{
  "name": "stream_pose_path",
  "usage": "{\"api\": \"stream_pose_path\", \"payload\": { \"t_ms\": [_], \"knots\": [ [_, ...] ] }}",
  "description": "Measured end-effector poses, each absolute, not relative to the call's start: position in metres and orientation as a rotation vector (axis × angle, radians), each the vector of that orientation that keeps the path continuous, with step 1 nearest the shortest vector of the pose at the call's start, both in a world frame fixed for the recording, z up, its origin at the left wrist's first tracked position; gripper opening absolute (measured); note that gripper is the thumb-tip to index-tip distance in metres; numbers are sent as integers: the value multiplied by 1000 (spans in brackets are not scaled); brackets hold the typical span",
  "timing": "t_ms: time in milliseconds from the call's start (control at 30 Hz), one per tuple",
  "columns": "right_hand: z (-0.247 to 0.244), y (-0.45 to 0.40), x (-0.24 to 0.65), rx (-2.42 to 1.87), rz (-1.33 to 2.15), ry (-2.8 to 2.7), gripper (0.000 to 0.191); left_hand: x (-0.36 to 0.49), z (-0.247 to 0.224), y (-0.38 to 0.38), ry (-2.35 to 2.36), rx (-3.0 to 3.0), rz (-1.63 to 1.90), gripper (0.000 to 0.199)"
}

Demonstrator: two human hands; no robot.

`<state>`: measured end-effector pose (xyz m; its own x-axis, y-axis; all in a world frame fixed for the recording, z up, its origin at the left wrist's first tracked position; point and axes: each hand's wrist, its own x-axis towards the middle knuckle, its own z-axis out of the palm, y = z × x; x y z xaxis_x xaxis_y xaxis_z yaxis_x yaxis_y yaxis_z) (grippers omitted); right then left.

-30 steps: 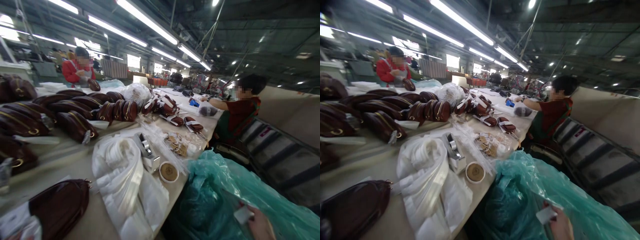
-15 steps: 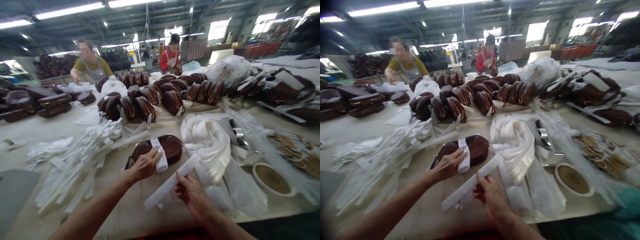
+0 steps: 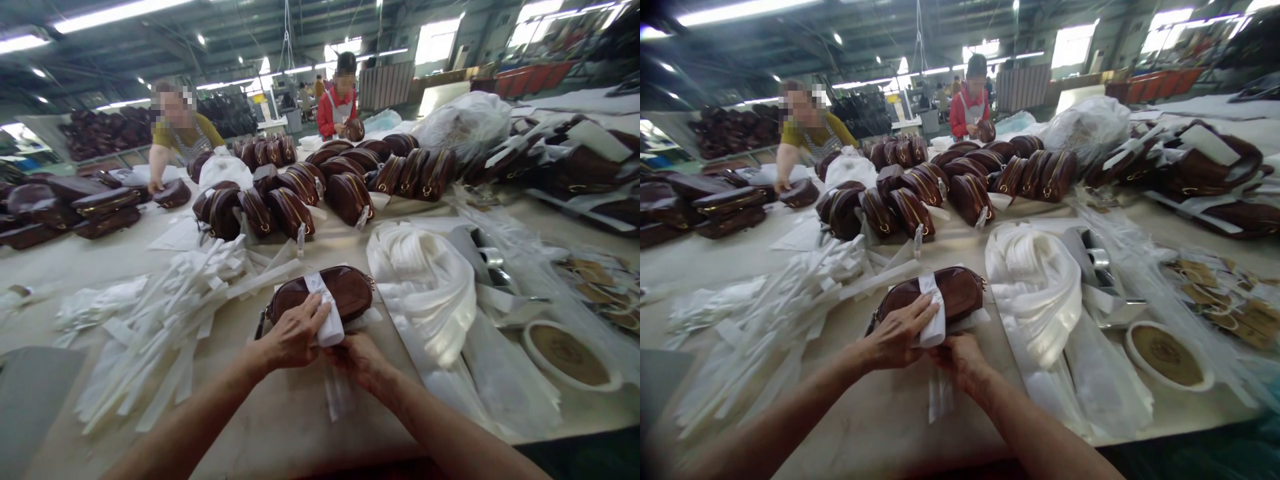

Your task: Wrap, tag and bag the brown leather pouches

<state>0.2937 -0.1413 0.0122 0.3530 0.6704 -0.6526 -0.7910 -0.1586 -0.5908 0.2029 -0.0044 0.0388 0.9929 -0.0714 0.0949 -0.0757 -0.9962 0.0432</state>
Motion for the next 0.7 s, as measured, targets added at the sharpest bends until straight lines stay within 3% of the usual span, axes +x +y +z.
{"api": "stream_pose_path", "payload": {
  "t_ms": [300,400,500,600,700],
  "knots": [
    [26,-164,303,-1452,1322,-214,11,196,11,-14,-16,3170,497,53],
    [27,-182,312,-1703,702,-811,5,197,12,-19,-5,3172,567,49],
    [27,-182,328,-1694,-54,-1431,28,198,12,-22,33,3160,630,45],
    [23,-165,342,-1649,-258,-1754,56,199,10,-25,82,3124,689,43],
    [14,-151,349,-1617,-279,-1811,56,199,8,-28,132,3055,766,42]
  ]
}}
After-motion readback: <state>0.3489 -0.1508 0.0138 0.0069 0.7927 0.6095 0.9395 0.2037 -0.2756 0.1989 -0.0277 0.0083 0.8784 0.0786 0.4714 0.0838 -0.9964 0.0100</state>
